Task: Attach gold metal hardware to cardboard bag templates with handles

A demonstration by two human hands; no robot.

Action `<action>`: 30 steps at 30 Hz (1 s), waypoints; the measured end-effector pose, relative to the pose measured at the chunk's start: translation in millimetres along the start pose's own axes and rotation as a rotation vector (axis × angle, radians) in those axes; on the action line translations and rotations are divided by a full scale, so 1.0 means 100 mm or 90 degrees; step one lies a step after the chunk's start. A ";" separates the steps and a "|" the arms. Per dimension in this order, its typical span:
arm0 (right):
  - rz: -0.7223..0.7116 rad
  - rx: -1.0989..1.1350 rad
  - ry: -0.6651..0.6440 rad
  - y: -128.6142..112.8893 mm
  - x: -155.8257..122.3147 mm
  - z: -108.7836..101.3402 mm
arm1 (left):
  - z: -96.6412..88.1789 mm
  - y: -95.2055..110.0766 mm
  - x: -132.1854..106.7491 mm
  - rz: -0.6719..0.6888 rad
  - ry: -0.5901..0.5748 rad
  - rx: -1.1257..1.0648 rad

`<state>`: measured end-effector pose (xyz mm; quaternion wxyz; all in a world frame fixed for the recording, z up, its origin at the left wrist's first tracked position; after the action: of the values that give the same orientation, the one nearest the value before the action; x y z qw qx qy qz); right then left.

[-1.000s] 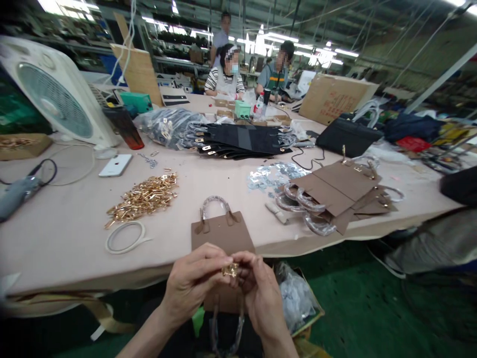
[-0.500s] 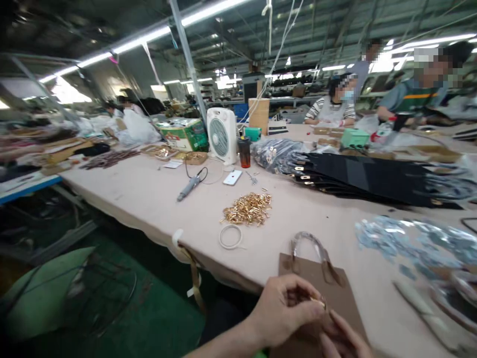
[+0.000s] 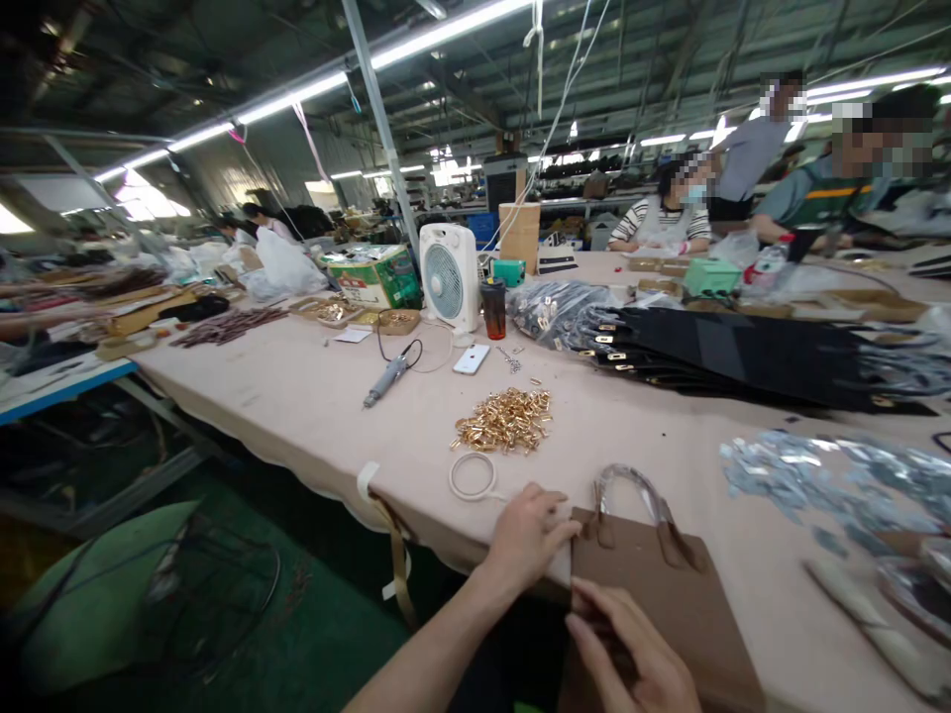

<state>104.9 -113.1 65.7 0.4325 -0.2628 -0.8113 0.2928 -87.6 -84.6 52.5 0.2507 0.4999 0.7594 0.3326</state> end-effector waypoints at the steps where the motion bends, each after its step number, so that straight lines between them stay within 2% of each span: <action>1: 0.012 0.000 0.008 -0.02 0.08 0.02 | -0.05 -0.04 -0.01 0.015 0.028 -0.043; 4: 0.039 0.007 0.004 -0.03 0.37 0.13 | -0.30 -0.22 -0.03 0.048 0.145 -0.097; 7: 0.024 0.015 -0.057 0.04 0.68 0.38 | -0.57 -0.47 -0.01 0.076 0.229 -0.047; 9: 0.006 0.002 -0.117 0.12 0.87 0.58 | -0.69 -0.63 0.01 0.088 0.216 -0.030; 12: 0.009 -0.065 -0.201 0.22 1.10 0.88 | -0.77 -0.80 0.03 0.099 0.158 -0.028; 17: 0.062 -0.180 -0.311 0.29 1.26 1.20 | -0.77 -0.84 0.02 0.137 0.087 0.030; 22: 0.090 -0.203 -0.325 0.33 1.25 1.25 | -0.74 -0.83 0.07 0.167 0.092 0.078; 30: 0.068 -0.223 -0.306 0.29 1.21 1.21 | -0.75 -0.88 0.20 0.198 0.078 0.079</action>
<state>-52.6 -40.7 56.9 0.1598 -0.2991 -0.9136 0.2245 -200.1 -109.7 34.1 0.1181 0.6043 0.7059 0.3500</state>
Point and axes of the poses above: each hand's wrist, its own x-axis towards the middle knuckle, its own z-axis out of the palm, y = z × x, the point moved 3 cm from there along x, towards the middle knuckle, and after that the axes turned 12 degrees about -z, right-handed, at the moved point
